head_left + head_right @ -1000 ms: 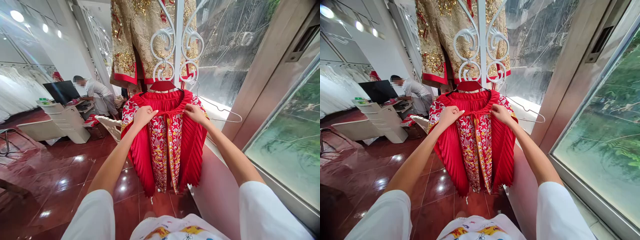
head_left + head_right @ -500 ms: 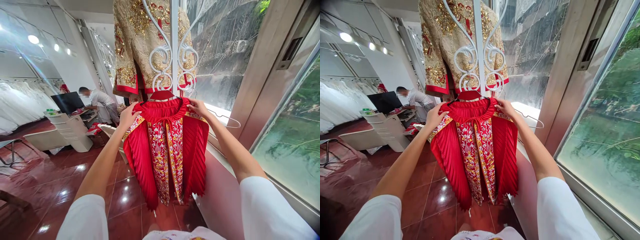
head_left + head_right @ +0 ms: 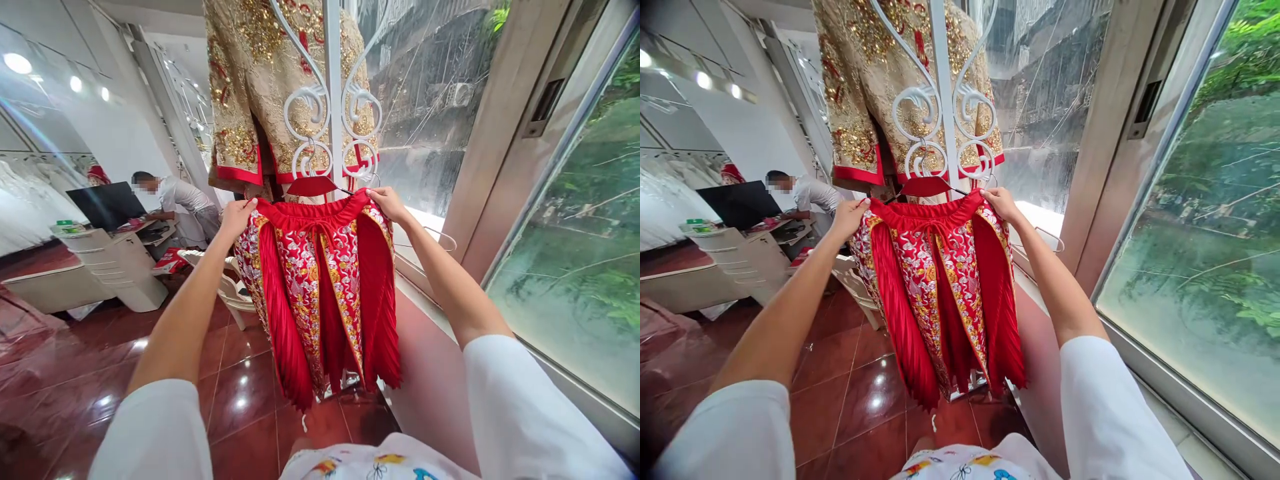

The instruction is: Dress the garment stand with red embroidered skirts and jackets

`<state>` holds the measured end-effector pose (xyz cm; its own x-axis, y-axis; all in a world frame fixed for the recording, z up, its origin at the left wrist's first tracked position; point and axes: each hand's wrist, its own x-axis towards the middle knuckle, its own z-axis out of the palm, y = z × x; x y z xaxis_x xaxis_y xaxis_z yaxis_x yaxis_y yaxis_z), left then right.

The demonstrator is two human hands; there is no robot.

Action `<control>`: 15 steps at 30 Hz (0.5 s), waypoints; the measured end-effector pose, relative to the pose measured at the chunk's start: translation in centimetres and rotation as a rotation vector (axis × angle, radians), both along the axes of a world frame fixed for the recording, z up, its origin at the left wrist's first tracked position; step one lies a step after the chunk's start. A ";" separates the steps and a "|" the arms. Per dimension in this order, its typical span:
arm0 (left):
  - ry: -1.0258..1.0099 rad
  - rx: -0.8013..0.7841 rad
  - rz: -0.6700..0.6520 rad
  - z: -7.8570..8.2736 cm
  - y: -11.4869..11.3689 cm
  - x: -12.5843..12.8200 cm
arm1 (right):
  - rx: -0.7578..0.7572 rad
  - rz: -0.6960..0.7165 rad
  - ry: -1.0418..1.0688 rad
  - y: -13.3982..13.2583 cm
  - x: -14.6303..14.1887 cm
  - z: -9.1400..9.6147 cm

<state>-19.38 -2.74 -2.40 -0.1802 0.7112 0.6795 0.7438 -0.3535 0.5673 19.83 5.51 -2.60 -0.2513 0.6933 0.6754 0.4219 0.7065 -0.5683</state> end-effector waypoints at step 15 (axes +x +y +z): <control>0.201 0.340 0.551 -8.8 -4.6 6.3 | 0.428 -0.607 -0.096 -5.8 -3.5 -6.4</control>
